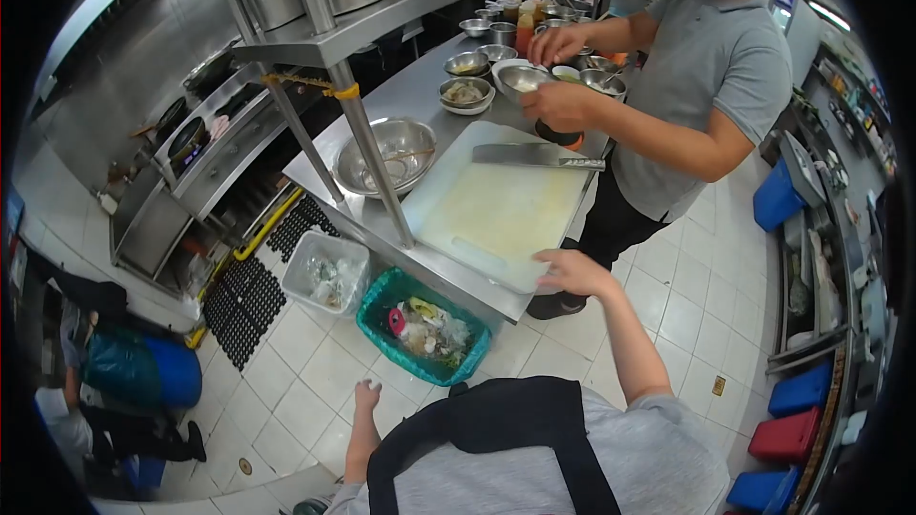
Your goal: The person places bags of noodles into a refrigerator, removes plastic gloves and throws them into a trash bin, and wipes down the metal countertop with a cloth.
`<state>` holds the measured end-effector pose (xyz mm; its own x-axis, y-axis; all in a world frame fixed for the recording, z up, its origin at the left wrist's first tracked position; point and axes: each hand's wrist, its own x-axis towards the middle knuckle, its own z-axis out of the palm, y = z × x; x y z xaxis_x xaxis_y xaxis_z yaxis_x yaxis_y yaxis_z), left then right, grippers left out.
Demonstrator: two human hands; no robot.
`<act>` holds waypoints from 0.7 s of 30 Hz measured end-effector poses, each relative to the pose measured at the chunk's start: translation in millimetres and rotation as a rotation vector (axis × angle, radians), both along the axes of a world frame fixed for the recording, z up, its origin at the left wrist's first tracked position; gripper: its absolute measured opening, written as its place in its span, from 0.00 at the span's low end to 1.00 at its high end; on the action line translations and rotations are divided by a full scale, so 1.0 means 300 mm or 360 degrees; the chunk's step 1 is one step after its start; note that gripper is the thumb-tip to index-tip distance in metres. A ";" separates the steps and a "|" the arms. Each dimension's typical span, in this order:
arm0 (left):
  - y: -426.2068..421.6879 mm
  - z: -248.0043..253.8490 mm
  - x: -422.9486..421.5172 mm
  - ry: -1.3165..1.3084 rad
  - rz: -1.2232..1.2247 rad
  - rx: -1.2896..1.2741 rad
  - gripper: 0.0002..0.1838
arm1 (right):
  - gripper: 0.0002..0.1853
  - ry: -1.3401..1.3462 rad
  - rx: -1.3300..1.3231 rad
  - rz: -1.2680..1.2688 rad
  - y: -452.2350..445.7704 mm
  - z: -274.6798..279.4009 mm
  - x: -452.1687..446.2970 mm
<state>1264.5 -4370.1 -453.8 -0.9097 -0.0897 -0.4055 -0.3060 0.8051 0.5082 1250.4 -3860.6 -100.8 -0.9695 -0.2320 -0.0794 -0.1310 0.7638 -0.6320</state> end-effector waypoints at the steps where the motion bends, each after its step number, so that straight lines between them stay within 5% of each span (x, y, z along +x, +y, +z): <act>1: 0.013 0.026 -0.071 0.0093 -0.0049 -0.0029 0.26 | 0.24 0.0097 0.0032 -0.0138 0.054 -0.010 0.027; 6: 0.108 0.101 -0.240 0.0272 -0.0243 0.0080 0.25 | 0.25 0.0065 -0.0081 -0.0608 -0.005 0.043 0.138; 10: 0.120 -0.006 -0.218 -0.0054 -0.0557 -0.0029 0.28 | 0.26 0.0129 0.0142 -0.0254 -0.067 -0.080 0.186; 14: 0.109 -0.012 -0.132 -0.0186 -0.0779 -0.0034 0.28 | 0.26 -0.0069 0.0082 -0.0493 -0.097 -0.028 0.269; 15: 0.084 -0.177 -0.135 -0.0040 -0.0987 -0.0108 0.28 | 0.26 -0.0036 0.0119 -0.0541 -0.086 -0.022 0.304; 21: 0.135 -0.146 -0.157 -0.0140 -0.1175 -0.0161 0.28 | 0.25 0.0058 0.0003 -0.1027 0.026 -0.029 0.637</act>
<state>1217.5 -4329.5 -497.6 -0.7126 0.4907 -0.5014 0.2957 0.8582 0.4196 1441.6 -3852.9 -109.4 -0.9162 0.3984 -0.0434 0.3334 0.6975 -0.6343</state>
